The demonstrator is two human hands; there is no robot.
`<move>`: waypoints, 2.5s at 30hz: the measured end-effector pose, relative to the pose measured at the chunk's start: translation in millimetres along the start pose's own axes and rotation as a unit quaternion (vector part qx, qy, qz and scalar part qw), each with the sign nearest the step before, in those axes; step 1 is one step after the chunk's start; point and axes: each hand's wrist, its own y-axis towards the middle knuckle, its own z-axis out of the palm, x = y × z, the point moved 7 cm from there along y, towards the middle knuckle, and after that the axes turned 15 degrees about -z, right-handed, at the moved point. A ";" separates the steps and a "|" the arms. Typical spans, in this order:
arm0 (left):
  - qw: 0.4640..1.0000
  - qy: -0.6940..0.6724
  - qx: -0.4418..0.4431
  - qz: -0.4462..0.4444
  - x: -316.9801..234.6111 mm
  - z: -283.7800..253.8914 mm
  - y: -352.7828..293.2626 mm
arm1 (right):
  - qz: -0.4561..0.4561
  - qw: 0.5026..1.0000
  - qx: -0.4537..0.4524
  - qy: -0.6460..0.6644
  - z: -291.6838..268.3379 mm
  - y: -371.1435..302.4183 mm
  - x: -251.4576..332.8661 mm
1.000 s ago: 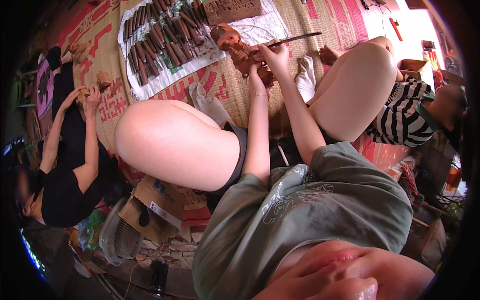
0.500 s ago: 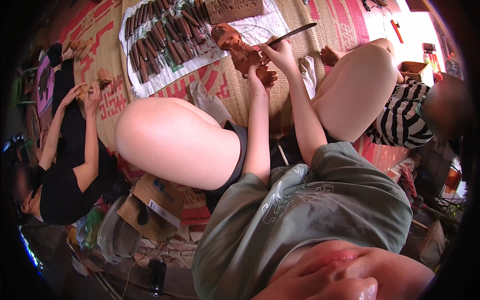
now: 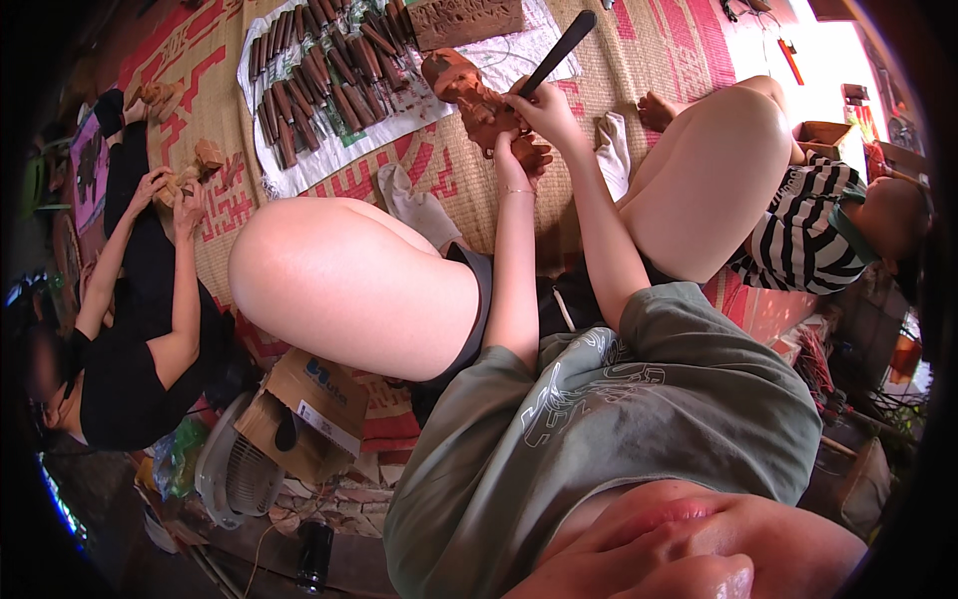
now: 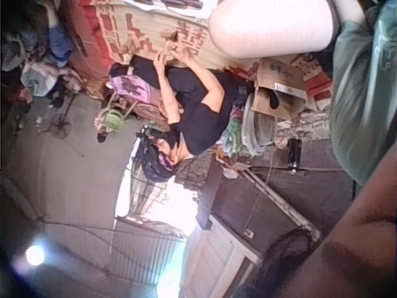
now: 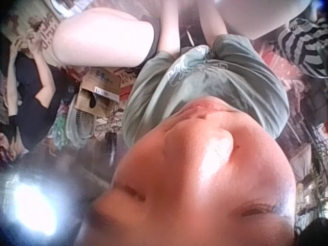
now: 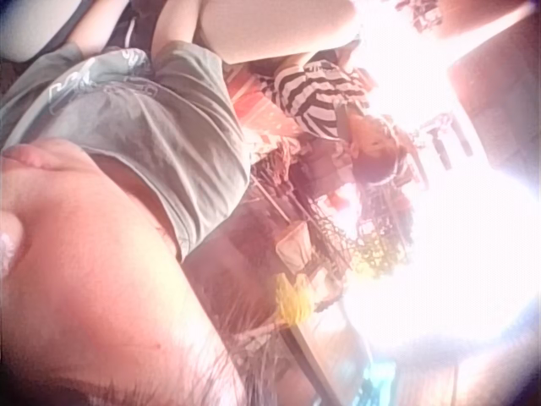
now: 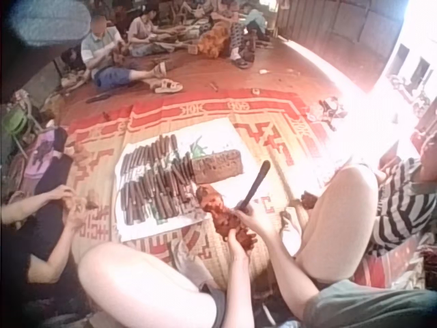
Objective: The person sits on a mat and uses a knife to carve a piece of reddish-brown wood. They hold the wood in one hand and the knife in the other, making small cuts and shaping the object.
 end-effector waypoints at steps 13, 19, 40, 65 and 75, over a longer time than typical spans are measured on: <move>1.000 0.019 -0.021 0.006 6.6 -12.7 14.7 | -0.088 0.964 -0.250 0.010 -18.6 -18.5 0.8; 1.000 -0.006 -0.008 0.000 1.1 -5.8 5.0 | -0.041 0.981 -0.171 0.084 -4.5 -9.8 -2.4; 0.996 0.035 -0.081 -0.009 -0.4 -18.0 8.9 | -0.047 0.973 -0.216 0.060 -18.3 -6.6 -17.1; 0.971 0.151 -0.179 0.054 -8.5 -21.5 -2.1 | -0.112 0.986 0.007 -0.124 11.4 -1.6 20.2; 0.962 0.159 -0.210 0.076 -18.0 -24.1 -14.7 | -0.097 0.995 -0.002 -0.031 24.6 -0.2 9.1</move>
